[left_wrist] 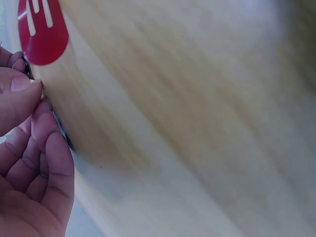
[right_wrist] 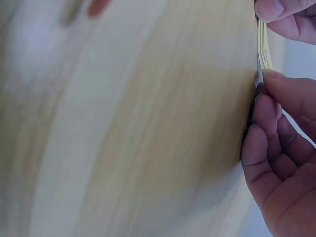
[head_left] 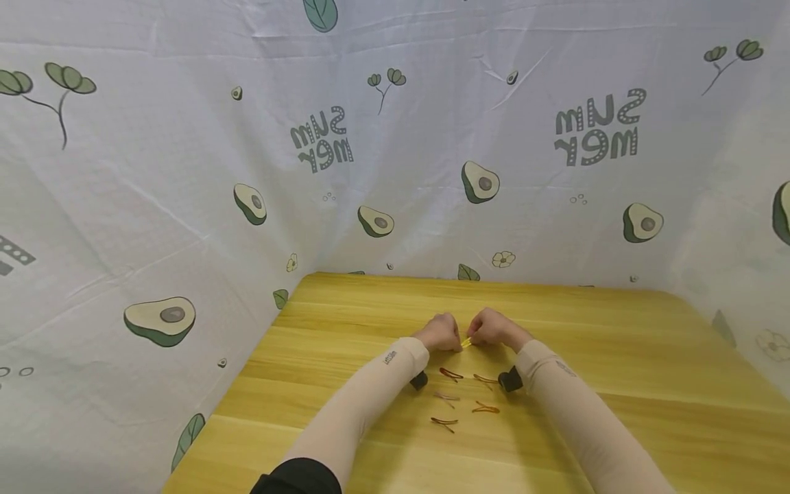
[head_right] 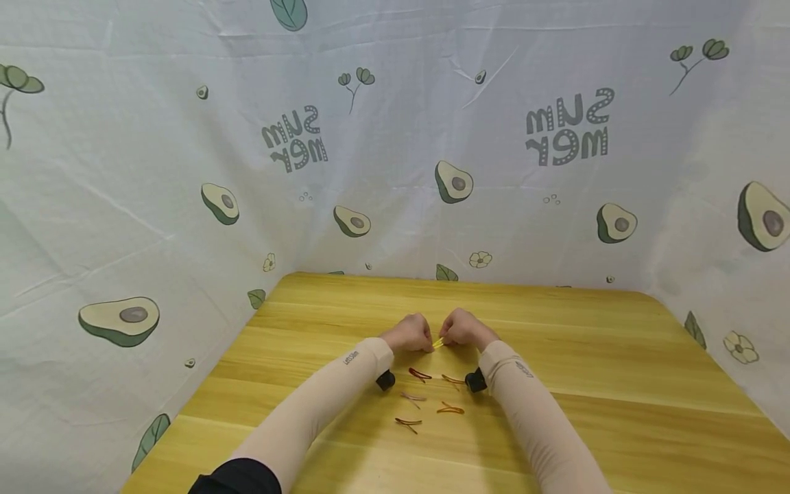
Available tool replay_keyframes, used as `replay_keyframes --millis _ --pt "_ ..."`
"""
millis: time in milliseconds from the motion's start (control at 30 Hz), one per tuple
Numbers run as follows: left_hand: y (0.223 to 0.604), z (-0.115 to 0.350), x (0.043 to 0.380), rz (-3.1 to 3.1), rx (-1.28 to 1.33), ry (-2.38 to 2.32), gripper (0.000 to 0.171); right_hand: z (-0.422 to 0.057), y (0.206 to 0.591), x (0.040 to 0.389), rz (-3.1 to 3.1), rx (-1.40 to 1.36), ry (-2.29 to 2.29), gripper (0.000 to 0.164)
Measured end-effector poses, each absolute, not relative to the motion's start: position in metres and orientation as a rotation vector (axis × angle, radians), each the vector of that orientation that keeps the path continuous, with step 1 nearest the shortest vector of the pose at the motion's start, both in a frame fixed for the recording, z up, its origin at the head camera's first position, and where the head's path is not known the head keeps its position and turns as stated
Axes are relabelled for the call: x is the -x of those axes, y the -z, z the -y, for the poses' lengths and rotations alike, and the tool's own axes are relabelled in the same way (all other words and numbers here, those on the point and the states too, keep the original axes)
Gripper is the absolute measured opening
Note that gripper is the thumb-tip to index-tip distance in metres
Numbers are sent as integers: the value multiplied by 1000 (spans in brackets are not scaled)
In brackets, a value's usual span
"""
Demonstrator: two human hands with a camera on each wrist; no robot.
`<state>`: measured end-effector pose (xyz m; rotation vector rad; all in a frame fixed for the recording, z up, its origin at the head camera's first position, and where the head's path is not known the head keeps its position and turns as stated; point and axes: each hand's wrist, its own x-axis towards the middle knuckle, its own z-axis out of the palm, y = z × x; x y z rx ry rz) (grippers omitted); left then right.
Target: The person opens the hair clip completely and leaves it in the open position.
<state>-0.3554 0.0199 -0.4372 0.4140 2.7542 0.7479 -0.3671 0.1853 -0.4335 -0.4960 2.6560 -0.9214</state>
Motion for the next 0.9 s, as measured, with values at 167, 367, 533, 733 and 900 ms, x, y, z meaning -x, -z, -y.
replay_keyframes --millis 167,367,533,733,900 --pt "436 -22 357 -2744 -412 -725 47 -190 433 365 -2632 504 954 5" --pt "437 -20 357 -2742 -433 -689 50 -193 432 361 -2573 544 999 6" --pt "435 -12 354 -2710 -493 -762 33 -194 430 358 -2552 583 1012 9" --pt "435 2 354 -2702 -638 -950 6 -195 423 354 -2550 627 1046 11" --pt "434 12 351 -2644 -702 -1069 7 -193 419 345 -2521 639 1109 10"
